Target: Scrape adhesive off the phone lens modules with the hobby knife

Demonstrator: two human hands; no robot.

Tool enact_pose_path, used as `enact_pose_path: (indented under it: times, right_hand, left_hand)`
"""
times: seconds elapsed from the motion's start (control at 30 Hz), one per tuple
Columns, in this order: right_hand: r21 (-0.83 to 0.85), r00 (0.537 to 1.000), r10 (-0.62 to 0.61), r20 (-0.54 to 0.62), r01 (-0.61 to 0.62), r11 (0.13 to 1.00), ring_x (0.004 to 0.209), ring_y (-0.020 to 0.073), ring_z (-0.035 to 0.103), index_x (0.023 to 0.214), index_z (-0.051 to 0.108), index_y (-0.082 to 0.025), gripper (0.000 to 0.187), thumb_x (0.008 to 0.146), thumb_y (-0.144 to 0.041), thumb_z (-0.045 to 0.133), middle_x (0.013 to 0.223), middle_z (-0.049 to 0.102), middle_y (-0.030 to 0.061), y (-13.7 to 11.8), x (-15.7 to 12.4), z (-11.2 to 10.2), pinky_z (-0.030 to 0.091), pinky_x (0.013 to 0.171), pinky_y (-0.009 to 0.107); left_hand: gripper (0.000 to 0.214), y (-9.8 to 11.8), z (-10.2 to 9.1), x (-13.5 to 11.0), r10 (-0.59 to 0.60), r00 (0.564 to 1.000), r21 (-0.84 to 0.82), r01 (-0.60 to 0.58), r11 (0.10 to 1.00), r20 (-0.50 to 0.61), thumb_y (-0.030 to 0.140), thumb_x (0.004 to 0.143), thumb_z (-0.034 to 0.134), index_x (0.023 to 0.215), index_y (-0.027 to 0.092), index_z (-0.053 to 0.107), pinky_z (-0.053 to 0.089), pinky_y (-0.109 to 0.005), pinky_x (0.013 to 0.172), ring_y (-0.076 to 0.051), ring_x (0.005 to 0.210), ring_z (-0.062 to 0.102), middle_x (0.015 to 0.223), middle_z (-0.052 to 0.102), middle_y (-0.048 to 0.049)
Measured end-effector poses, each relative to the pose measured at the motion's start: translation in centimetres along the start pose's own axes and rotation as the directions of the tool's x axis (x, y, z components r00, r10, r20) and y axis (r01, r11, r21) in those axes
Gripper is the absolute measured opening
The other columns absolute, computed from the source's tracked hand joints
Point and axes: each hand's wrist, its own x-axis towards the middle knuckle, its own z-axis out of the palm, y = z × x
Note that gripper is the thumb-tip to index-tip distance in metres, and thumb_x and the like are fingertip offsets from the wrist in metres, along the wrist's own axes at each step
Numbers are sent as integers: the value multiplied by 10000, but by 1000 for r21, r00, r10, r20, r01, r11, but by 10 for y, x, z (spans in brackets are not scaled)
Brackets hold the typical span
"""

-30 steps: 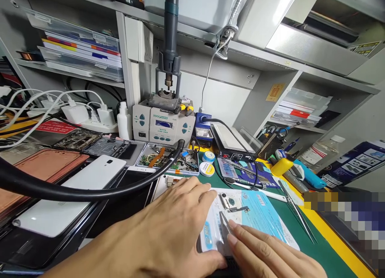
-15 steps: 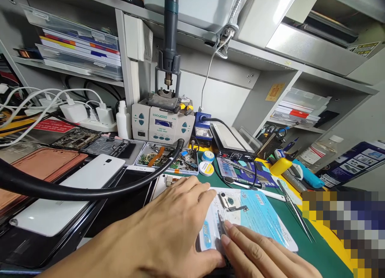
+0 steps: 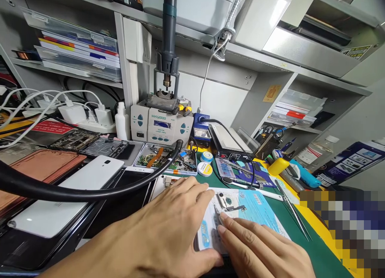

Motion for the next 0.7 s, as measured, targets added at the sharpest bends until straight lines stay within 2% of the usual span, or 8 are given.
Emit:
enact_pose_path:
  times: [0.1, 0.2, 0.27, 0.37, 0.47, 0.57, 0.7]
  right_hand:
    - [29, 997, 37, -62, -35, 999, 886, 238, 796, 1041, 741, -98, 330, 1066, -139, 414, 1089, 808, 135, -2, -4, 9, 605, 689, 307]
    - [29, 999, 42, -29, -41, 999, 893, 228, 791, 1076, 747, -111, 344, 1072, -200, 415, 1088, 805, 153, 0, 0, 10, 621, 718, 290]
    - [8, 999, 51, -2, -51, 999, 900, 224, 791, 1124, 755, -133, 369, 1077, -317, 438, 1104, 799, 166, 1, 7, 8, 634, 759, 279]
    - [-26, 998, 58, 33, -58, 998, 925, 243, 790, 1189, 755, -152, 435, 1041, -481, 510, 1140, 786, 184, 3, 20, 6, 643, 804, 294]
    - [-33, 997, 64, 47, -62, 998, 934, 254, 790, 1184, 765, -160, 461, 1020, -528, 542, 1148, 783, 186, 2, 22, 7, 649, 800, 300]
    - [-20, 996, 68, 50, -67, 998, 928, 251, 793, 1145, 780, -167, 413, 1027, -491, 554, 1126, 792, 173, 1, 12, 8, 652, 780, 287]
    - [31, 998, 56, -9, -55, 998, 873, 219, 805, 1044, 778, -143, 346, 1080, -260, 454, 1061, 814, 126, 3, 2, 1, 649, 696, 252]
  left_hand:
    - [543, 0, 0, -1, 3, 1000, -13, -3, 1000, 0, 465, 794, 699, 1238, 181, 568, 486, -515, 1027, -307, 1166, 537, 1252, 617, -102]
    - [508, -1, 0, 0, 7, 1000, -6, -7, 1000, -4, 487, 795, 698, 1187, 185, 584, 480, -515, 1031, -317, 1185, 532, 1263, 615, -108]
    - [500, -1, 0, 2, -1, 1000, -4, 1, 1000, 0, 503, 794, 701, 1162, 182, 589, 474, -521, 1039, -326, 1197, 530, 1273, 616, -115]
    - [548, -2, 0, 2, -16, 1000, -14, 16, 1000, 8, 493, 783, 725, 1208, 180, 579, 478, -522, 1037, -317, 1175, 537, 1269, 617, -107]
    - [596, -2, 0, -1, -5, 1000, -1, 6, 1000, 17, 511, 785, 731, 1249, 177, 565, 469, -526, 1056, -315, 1193, 524, 1295, 606, -108]
    - [599, -2, 1, -2, -15, 1000, 9, 15, 1000, 24, 521, 799, 714, 1263, 174, 561, 462, -531, 1071, -320, 1222, 513, 1335, 594, -117]
    - [582, -2, 1, -1, -19, 999, 2, 19, 1000, 33, 548, 810, 690, 1241, 173, 575, 461, -538, 1079, -330, 1242, 513, 1367, 588, -130]
